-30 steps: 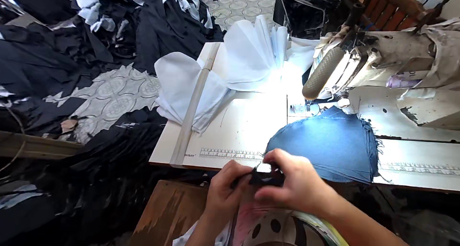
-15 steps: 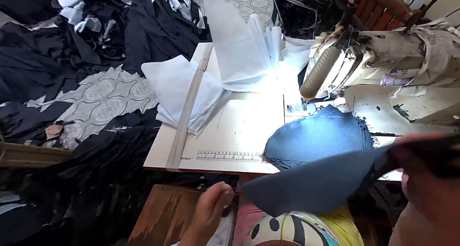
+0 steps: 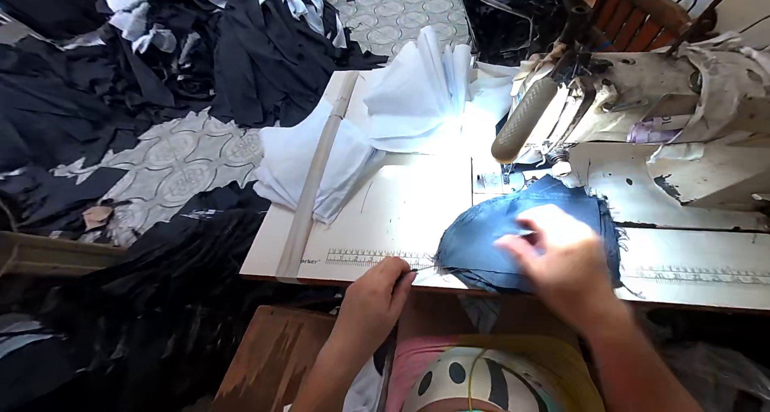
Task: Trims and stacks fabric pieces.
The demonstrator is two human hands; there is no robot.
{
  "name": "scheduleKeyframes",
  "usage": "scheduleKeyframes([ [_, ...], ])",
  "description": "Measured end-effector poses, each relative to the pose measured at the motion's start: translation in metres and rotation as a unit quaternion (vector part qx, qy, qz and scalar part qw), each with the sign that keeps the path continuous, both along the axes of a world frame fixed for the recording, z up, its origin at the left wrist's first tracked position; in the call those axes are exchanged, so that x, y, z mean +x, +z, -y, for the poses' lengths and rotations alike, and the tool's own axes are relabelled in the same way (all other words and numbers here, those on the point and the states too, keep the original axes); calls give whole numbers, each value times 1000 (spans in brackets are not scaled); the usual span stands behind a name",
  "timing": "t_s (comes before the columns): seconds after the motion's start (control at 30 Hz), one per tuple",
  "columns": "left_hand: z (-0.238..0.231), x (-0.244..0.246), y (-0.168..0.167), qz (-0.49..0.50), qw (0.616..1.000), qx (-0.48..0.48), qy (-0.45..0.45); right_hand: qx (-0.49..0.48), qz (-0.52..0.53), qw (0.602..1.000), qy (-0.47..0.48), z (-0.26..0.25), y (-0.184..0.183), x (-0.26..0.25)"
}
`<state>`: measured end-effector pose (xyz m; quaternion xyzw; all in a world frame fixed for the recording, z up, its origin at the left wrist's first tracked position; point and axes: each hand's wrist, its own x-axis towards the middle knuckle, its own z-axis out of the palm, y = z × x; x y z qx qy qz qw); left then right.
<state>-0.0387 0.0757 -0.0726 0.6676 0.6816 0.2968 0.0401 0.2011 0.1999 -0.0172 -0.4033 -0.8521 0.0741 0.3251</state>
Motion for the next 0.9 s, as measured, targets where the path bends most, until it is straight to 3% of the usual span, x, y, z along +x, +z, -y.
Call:
scheduleKeyframes([
  [0.07, 1, 4, 2, 0, 1000, 11, -1, -4, 58, 990, 131, 18, -13, -46],
  [0.17, 6, 8, -1, 19, 999, 31, -6, -227, 275, 913, 198, 17, -14, -77],
  [0.2, 7, 7, -5, 34, 999, 42, -3, -245, 278, 908, 196, 13, -15, -76],
  [0.3, 14, 5, -13, 215, 971, 100, -17, -109, 33, 972, 207, 15, -32, -57],
  [0.4, 11, 20, -5, 443, 877, 175, -70, -189, -98, 934, 287, 41, -29, -58],
  [0.5, 6, 35, -5, 510, 823, 222, -113, -229, -139, 909, 320, 59, -30, -64],
  [0.57, 20, 40, -27, 460, 863, 140, -158, -260, -198, 884, 335, 55, -16, -54],
  [0.67, 62, 35, -81, 262, 954, -49, -139, -299, -317, 830, 349, 44, 21, -28],
  [0.73, 78, 20, -104, 237, 952, -167, -96, -293, -345, 828, 332, 32, 38, -11],
  [0.83, 81, -7, -68, 280, 954, -96, -39, -267, -374, 857, 232, 14, 45, 14],
  [0.9, 69, -24, -21, 296, 951, -2, -90, -239, -398, 876, 128, -2, 47, 37],
])
